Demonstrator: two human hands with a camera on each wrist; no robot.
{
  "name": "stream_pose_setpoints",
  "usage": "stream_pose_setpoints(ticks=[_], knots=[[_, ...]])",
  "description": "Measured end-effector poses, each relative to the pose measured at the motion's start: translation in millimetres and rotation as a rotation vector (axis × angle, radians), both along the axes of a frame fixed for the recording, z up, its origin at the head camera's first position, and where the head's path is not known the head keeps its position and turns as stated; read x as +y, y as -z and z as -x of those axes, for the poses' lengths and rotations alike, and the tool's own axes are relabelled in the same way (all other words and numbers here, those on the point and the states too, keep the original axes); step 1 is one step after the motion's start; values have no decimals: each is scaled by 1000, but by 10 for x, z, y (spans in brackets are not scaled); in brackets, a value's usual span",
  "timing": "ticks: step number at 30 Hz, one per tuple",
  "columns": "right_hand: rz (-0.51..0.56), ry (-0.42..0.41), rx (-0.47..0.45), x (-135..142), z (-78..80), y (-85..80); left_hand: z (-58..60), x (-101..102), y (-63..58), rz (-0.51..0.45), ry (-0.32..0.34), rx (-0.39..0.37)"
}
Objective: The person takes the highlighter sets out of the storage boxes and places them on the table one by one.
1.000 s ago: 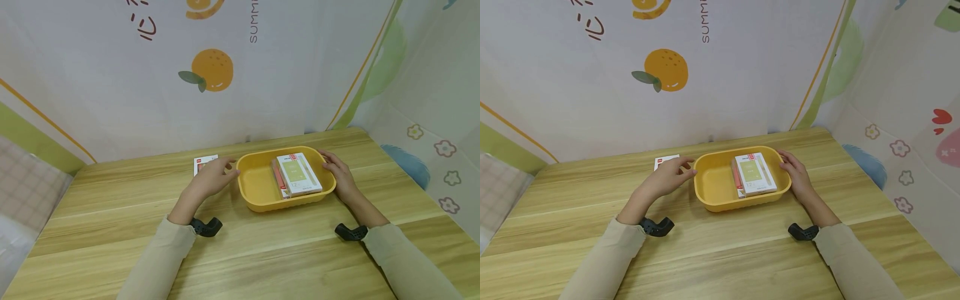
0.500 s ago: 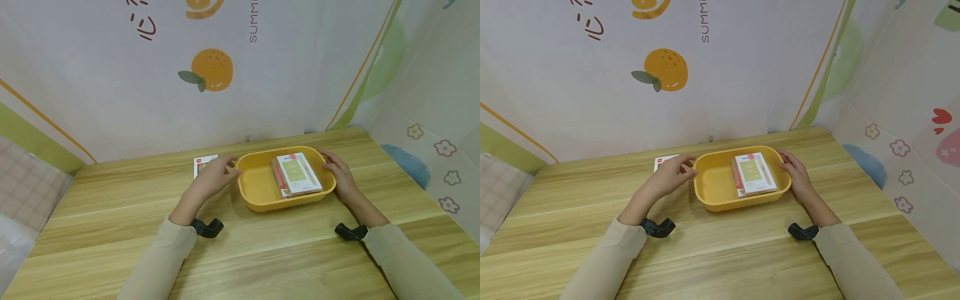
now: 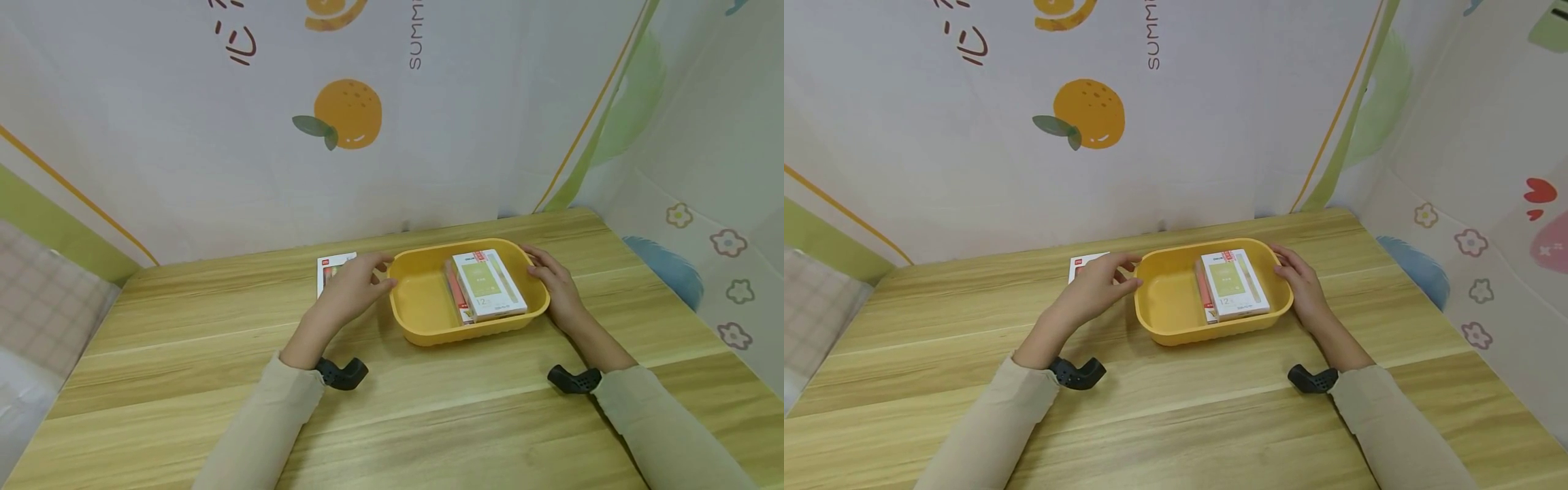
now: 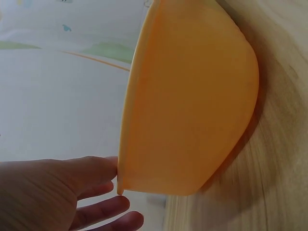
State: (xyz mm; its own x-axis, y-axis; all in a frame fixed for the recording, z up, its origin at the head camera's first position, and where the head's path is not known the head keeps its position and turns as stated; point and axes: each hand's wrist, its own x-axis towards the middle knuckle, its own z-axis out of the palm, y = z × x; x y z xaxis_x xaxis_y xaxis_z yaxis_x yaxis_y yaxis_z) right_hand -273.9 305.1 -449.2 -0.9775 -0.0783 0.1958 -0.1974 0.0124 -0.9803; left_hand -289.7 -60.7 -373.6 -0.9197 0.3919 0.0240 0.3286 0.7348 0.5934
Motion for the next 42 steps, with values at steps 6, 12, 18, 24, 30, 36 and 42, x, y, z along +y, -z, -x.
stream_pose_setpoints(ticks=[6, 12, 18, 24, 30, 36, 42], knots=[[0, -5, -7, -1, 5, -13, -2, 3, 0, 19, -3, 29], [-8, -8, 3, 0, 7, -25, -1, 13, 4, 22, -4, 54], [4, -10, 10, 16, 10, -29, 3, 32, 9, 13, 5, 76], [8, -9, 5, 26, 6, -30, -5, 51, 20, 14, 13, 103], [8, -3, -5, 38, -7, -5, -10, 89, 17, 26, 18, 116], [3, 0, -6, 36, -9, 8, -26, 157, -29, 19, 23, 151], [7, -14, 4, 17, -2, 6, -35, 232, -81, -12, 23, 176]])
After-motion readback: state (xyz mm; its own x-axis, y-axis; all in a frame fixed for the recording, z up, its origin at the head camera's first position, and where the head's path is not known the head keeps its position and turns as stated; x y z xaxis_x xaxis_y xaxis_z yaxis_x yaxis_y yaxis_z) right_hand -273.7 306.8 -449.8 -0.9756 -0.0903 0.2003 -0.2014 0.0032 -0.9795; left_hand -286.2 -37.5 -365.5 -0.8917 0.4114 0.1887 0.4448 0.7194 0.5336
